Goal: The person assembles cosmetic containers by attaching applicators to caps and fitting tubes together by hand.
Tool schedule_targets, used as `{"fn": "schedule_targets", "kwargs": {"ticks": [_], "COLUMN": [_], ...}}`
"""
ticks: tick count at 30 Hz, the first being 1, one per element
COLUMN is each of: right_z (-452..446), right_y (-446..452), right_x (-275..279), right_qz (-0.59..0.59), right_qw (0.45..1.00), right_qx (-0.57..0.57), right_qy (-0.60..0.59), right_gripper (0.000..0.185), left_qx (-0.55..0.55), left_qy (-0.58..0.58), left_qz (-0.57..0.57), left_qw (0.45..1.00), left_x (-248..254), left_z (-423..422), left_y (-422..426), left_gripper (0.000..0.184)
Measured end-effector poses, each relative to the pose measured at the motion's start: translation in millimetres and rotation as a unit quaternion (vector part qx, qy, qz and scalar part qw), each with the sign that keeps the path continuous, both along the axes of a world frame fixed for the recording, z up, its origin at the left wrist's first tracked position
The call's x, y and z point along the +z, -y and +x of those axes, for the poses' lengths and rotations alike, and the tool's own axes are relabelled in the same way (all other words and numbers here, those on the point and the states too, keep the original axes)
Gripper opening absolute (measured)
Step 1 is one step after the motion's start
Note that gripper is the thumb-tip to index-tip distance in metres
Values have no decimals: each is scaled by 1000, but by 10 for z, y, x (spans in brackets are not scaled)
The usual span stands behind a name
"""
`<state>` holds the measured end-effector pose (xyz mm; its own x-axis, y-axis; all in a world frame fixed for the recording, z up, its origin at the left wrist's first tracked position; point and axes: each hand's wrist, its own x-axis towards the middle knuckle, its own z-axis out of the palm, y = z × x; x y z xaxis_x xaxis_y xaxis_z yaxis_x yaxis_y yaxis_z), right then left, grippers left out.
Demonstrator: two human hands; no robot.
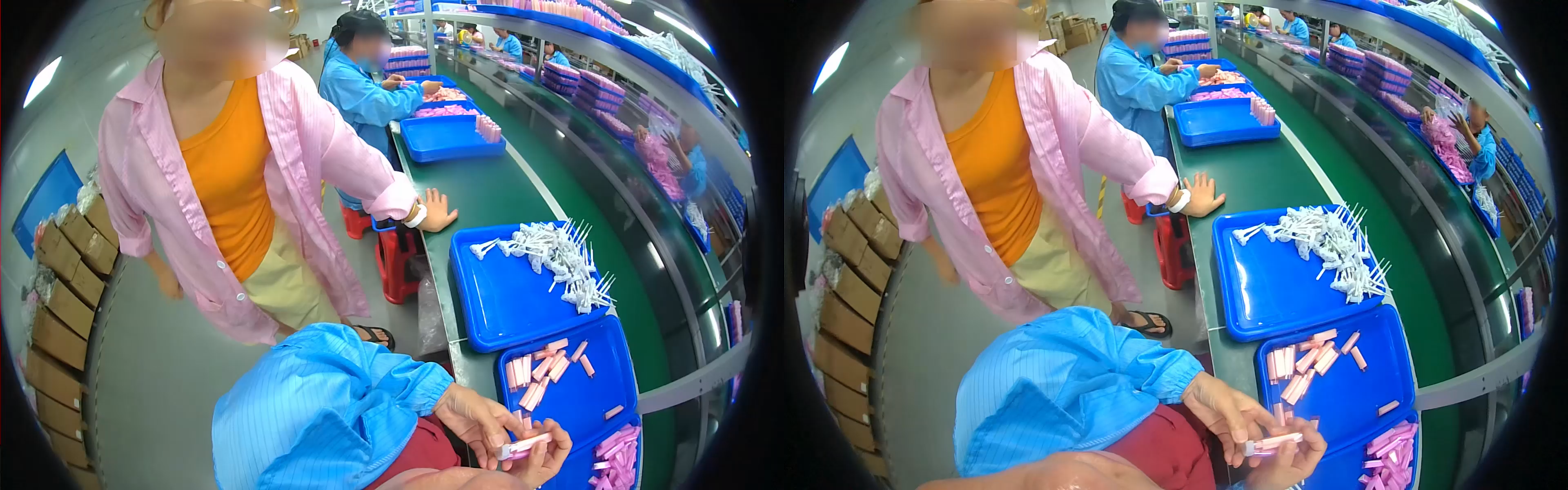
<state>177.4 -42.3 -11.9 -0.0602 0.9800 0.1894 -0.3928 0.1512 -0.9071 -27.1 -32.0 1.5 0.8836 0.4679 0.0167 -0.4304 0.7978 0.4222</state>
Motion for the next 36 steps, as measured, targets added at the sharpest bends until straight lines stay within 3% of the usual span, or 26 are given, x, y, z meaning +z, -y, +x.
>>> {"fn": "schedule_targets", "kwargs": {"ticks": [2,5,6,8,11,15,18,21,22,25,29,32,36], "right_z": [9,142,35,48,40,79,100,-20,-76,-140,-39,-45,-2], "right_y": [-4,19,23,65,118,108,42,106,109,92,45,78,92], "right_x": [1,5,163,161,196,190,326,551,568,528,367,355,211], "right_qz": [24,2,89,80,95,107,176,260,272,311,289,266,275], "right_qw": [999,991,988,987,988,985,956,879,850,777,791,816,800], "right_qx": [28,127,125,142,125,127,67,-11,-21,-21,10,15,9], "right_qy": [-11,-36,2,-9,13,43,227,399,451,547,539,514,533], "right_gripper": [33,28,25,24,22,26,37,54,69,76,78,70,80], "left_qx": [-2,-12,-20,-42,-53,-26,-5,58,83,97,131,105,79], "left_qy": [46,38,68,125,100,11,-49,-139,-152,-161,-158,-145,-129], "left_qz": [-81,-85,-85,-86,-134,-7,117,170,162,125,121,144,149], "left_qw": [996,996,994,987,985,1000,992,974,972,974,971,973,977], "left_x": [-5,-143,-190,-288,-73,-30,-70,-98,-111,-136,-204,-212,-235], "left_z": [16,54,80,135,144,129,133,157,179,214,299,273,255], "left_y": [13,-21,-9,11,49,53,39,9,9,19,88,72,86], "left_gripper": [57,46,43,39,37,36,36,36,36,40,43,44,44]}}
